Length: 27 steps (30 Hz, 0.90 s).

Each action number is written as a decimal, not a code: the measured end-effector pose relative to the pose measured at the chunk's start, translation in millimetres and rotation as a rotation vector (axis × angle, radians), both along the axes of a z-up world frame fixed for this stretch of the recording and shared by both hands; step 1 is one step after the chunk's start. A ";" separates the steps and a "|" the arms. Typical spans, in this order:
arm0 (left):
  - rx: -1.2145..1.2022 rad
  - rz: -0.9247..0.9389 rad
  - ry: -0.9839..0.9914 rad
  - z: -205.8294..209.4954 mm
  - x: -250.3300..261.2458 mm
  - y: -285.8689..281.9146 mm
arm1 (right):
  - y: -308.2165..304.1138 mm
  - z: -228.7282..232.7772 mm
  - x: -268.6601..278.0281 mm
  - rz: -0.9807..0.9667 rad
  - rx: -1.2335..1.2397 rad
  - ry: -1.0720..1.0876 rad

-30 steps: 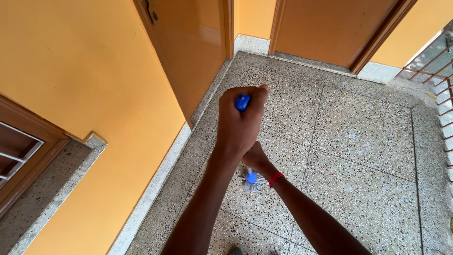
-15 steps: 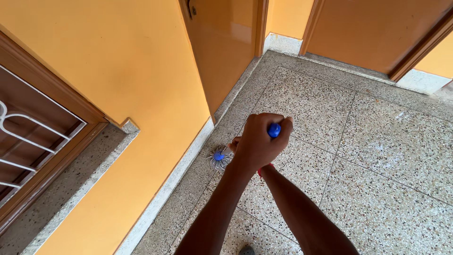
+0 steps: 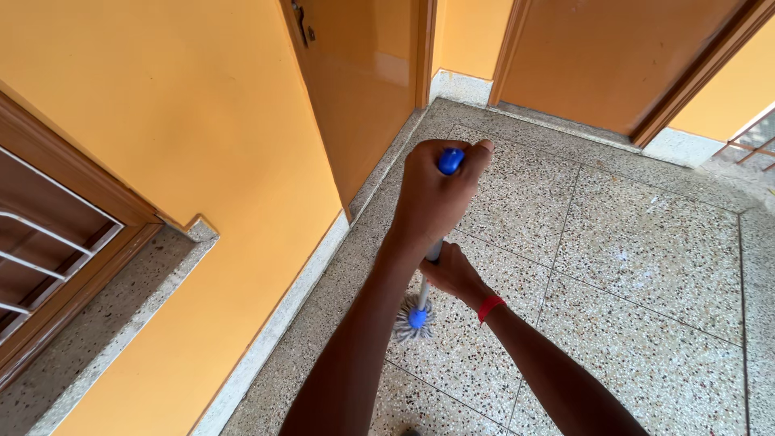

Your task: The person mops the floor of a balcony using a mop, dipping it into a bucket of water and moving it across the tiles.

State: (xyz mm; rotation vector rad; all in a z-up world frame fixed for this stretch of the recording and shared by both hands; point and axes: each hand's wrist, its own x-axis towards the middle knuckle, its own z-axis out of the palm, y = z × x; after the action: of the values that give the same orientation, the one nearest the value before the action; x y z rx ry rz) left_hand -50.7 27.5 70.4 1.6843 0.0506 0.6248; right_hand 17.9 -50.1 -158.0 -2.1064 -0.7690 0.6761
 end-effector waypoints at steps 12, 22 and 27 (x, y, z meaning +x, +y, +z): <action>-0.258 -0.086 -0.014 -38.8 6.7 32.8 | -27.0 3.8 0.7 -0.193 -0.113 -0.259; -0.104 -0.080 -0.056 -38.0 -1.4 16.6 | 0.1 -38.4 34.2 -0.198 0.102 -0.244; 0.032 -0.056 -0.057 -47.5 -2.8 13.2 | 40.4 -125.2 69.1 -0.093 0.733 0.154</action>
State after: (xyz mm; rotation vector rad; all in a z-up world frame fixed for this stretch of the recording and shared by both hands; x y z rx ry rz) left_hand -53.5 40.7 22.9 1.6922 -0.0481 0.6339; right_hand 87.0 -9.7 -283.2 -1.3949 -0.6914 0.4095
